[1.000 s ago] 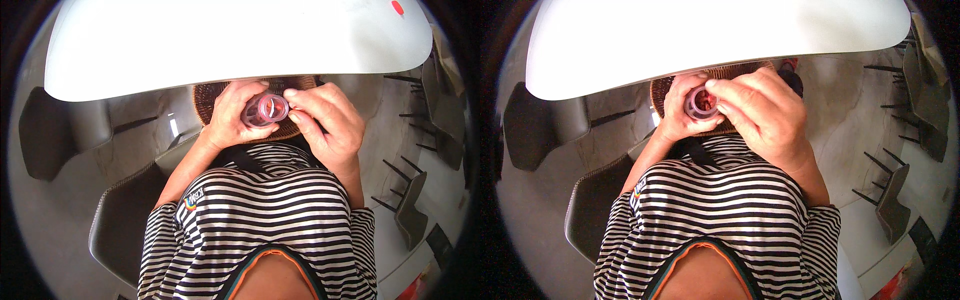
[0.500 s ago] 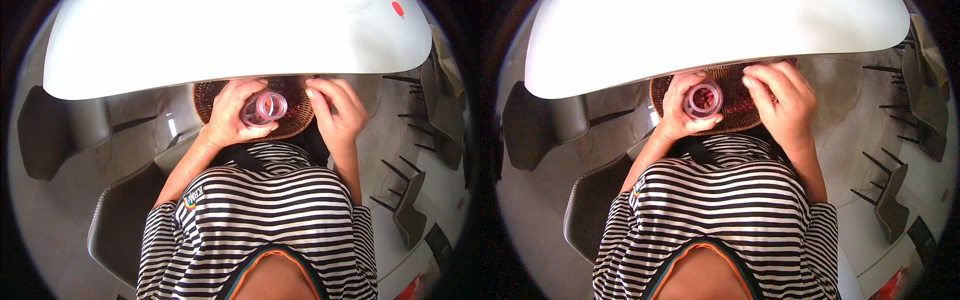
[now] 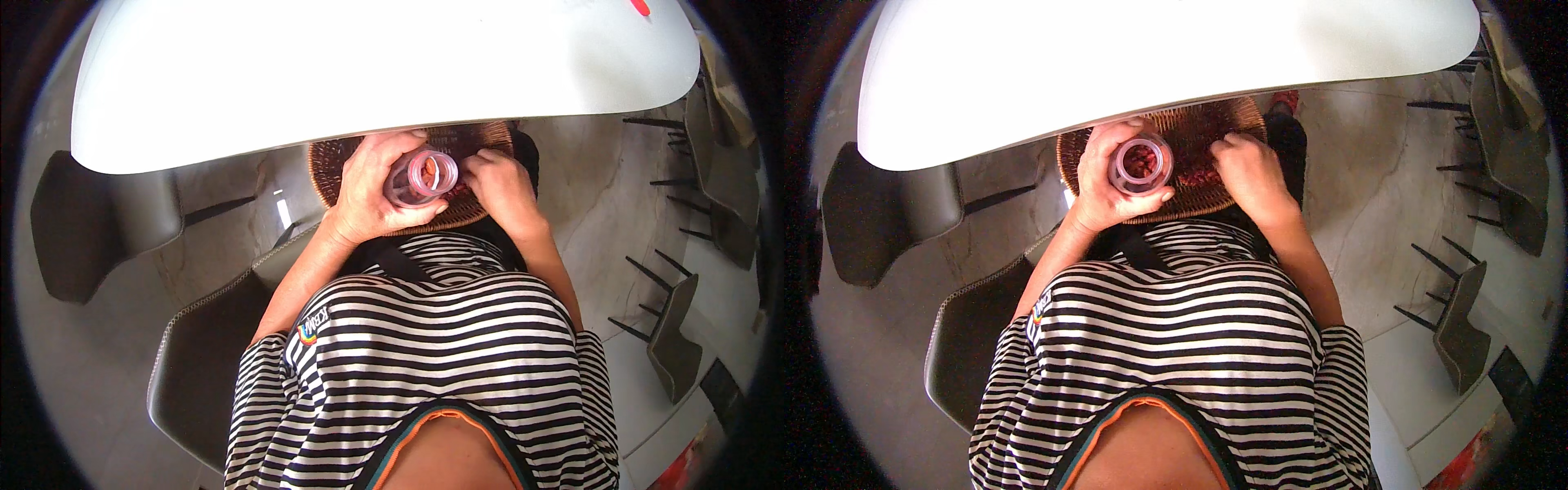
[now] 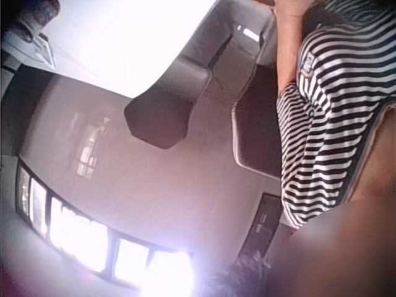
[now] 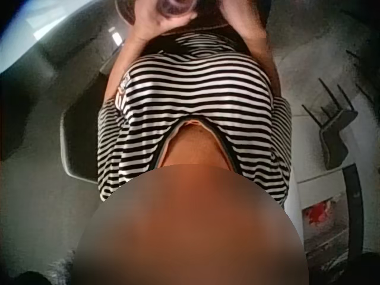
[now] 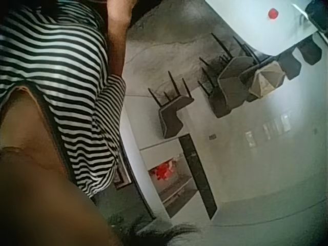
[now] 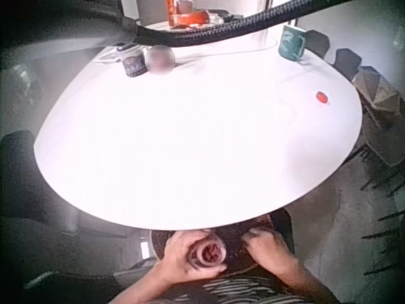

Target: The person holds a small transparent container in the left hand and uses the right hand to pick small reddish items from a woven basket, placing them into the container. The action is repeated continuously throughout the clip.

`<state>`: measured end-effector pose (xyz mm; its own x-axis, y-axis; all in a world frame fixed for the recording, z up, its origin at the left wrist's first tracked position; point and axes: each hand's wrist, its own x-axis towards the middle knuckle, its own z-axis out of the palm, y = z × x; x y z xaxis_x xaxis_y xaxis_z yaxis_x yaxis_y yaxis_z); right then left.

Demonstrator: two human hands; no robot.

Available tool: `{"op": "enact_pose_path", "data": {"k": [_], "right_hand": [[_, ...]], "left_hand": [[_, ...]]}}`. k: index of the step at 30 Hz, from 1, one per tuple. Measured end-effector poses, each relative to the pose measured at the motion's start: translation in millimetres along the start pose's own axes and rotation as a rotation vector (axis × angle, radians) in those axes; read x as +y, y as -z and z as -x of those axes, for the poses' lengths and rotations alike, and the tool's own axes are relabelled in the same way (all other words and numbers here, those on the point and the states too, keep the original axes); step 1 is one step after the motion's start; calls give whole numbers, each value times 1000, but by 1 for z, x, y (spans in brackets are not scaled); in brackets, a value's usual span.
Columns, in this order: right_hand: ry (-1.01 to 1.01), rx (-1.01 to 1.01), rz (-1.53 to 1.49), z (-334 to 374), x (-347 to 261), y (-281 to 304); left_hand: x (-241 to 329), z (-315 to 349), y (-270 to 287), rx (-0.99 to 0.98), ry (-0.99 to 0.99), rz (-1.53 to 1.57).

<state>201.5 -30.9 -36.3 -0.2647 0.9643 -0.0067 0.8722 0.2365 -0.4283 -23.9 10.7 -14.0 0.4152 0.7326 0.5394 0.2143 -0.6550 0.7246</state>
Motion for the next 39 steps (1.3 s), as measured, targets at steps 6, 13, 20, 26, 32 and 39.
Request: {"op": "enact_pose_path", "data": {"k": [6,13,20,26,32,39], "right_hand": [[56,370,-485,-6,-49,76],[361,573,-663,-30,-80,89],[402,627,-597,-31,-80,89],[367,557,-424,-24,-83,87],[79,563,-253,-14,-45,69],[138,289,257,-36,17,-24]], "left_hand": [[-1,1,-2,-2,10,10],[1,-2,-4,-3,1,-15],[2,-2,-1,23,11,-19],[1,-2,-4,25,1,3],[0,0,-1,22,0,18],[2,-2,-3,21,-15,-1]]}}
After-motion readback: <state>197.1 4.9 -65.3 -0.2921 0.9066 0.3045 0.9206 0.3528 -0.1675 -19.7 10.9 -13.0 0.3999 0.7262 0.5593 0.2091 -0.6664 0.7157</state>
